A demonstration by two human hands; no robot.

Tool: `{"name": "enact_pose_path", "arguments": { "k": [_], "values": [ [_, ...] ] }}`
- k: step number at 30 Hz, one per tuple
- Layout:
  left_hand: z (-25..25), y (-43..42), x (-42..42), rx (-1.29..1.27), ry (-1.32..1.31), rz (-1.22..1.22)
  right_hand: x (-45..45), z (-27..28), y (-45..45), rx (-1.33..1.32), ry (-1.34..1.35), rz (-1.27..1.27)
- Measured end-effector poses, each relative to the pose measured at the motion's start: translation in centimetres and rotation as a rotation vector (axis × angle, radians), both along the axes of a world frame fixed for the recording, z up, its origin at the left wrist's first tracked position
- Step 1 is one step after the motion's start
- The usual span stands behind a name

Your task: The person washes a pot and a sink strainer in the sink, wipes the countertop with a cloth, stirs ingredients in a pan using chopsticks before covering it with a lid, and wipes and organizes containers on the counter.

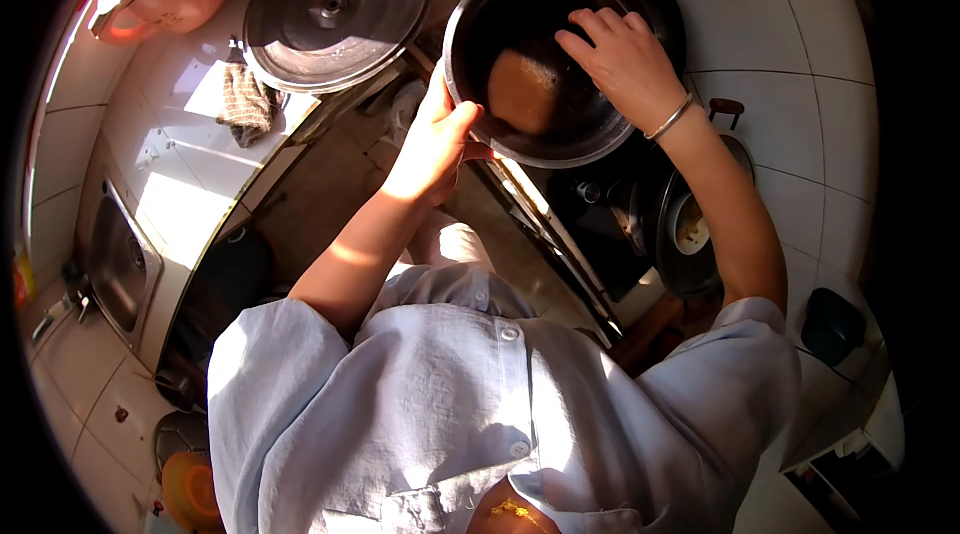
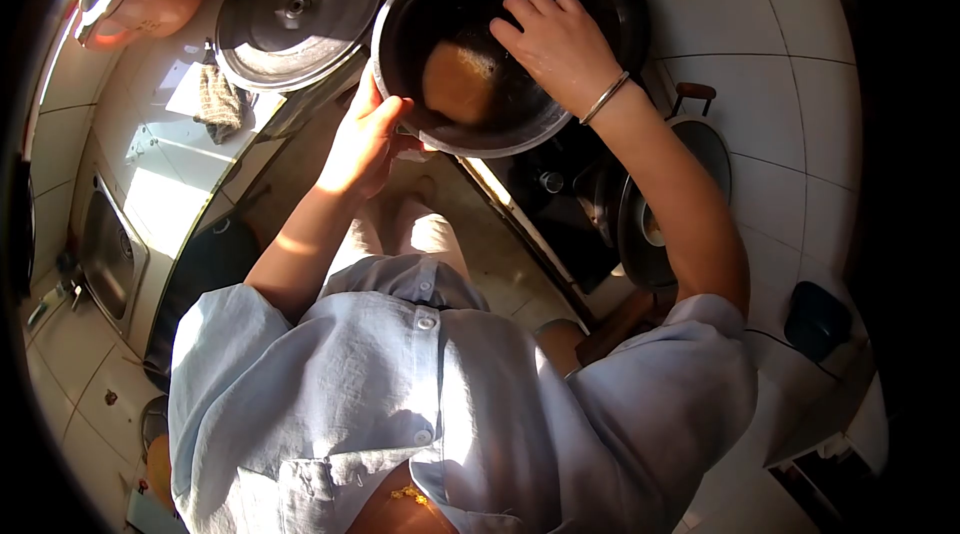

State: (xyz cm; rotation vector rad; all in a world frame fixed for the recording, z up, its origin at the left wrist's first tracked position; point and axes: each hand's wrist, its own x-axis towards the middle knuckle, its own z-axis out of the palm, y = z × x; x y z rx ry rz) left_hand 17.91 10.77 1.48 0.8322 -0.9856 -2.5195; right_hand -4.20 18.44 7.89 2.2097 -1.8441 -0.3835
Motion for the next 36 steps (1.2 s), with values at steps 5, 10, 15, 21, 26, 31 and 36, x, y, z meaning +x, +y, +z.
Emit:
{"name": "enact_pose_path", "arguments": {
  "k": [5, 10, 15, 21, 26, 31, 36],
  "values": [
    [-0.2, 0.2, 0.4, -0.030, 0.012, -0.013, -0.1, -1.7, -1.0, 0.027, -0.084, -0.030],
    [-0.8, 0.3, 0.6, -0.044, -0.021, -0.018, -0.2, -2.5, -0.9, -0.092, -0.267, -0.082],
    [-1.2, -0.1, 0.4, -0.084, -0.065, -0.012, -2.0, -0.7, 0.2, -0.392, -1.135, -0.462],
    [-1.2, -0.3, 0.5, -0.030, -0.053, 0.000, -7.7, -6.3, 3.6, -0.305, -0.323, -0.556],
    [-2.1, -0.6, 0.4, -0.057, -0.081, -0.036, -4.0, -2.0, 2.4, -0.444, -0.314, -0.252],
    [-1.6, -0.6, 0.0, -0.027, -0.055, -0.045, -0.7, -2.3, -0.1, -0.081, 0.016, 0.020],
    [-1.0, -0.1, -0.2, -0.018, -0.019, 0.002, -0.2, -4.1, -1.3, -0.049, -0.060, -0.034]
  ]
}}
